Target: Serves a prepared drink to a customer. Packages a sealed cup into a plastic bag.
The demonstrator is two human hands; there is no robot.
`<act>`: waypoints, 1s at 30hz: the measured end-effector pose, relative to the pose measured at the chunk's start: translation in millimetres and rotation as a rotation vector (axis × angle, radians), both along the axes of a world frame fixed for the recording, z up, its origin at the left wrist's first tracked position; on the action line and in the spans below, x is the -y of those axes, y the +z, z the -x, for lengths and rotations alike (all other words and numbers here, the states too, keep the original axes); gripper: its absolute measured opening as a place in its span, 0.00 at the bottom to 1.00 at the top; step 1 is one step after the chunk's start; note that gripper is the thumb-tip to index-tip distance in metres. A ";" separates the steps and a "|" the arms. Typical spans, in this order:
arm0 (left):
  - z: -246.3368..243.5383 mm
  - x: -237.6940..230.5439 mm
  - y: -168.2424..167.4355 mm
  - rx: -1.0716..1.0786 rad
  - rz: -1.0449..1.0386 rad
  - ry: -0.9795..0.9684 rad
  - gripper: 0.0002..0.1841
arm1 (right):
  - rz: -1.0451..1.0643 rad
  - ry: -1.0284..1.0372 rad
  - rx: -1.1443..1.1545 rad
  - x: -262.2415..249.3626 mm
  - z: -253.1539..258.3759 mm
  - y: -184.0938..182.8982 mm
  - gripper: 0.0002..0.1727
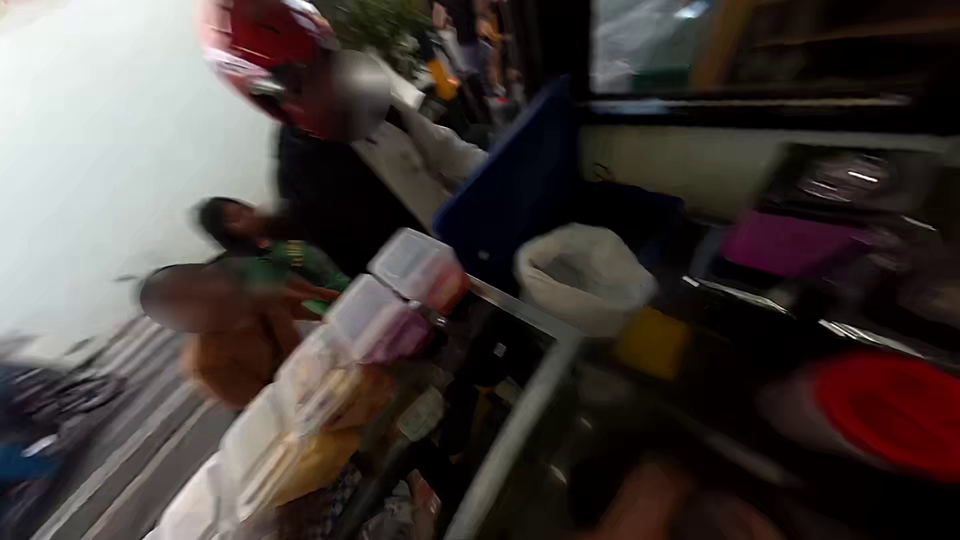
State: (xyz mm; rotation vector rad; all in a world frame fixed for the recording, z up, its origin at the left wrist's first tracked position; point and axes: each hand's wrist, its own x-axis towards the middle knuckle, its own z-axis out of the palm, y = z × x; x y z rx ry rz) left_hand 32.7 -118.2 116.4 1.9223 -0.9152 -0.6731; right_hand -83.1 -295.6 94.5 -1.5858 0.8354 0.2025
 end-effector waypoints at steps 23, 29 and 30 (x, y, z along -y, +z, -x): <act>-10.2 70.8 112.3 -0.797 0.160 0.185 0.04 | 0.588 -0.010 0.087 82.9 33.3 213.4 0.36; 39.3 117.4 125.9 -1.090 0.281 0.388 0.06 | 0.658 -0.347 0.350 57.3 67.1 207.1 0.23; 53.9 132.7 130.7 -1.137 0.281 0.382 0.06 | 0.628 -0.368 0.356 52.9 74.9 194.8 0.27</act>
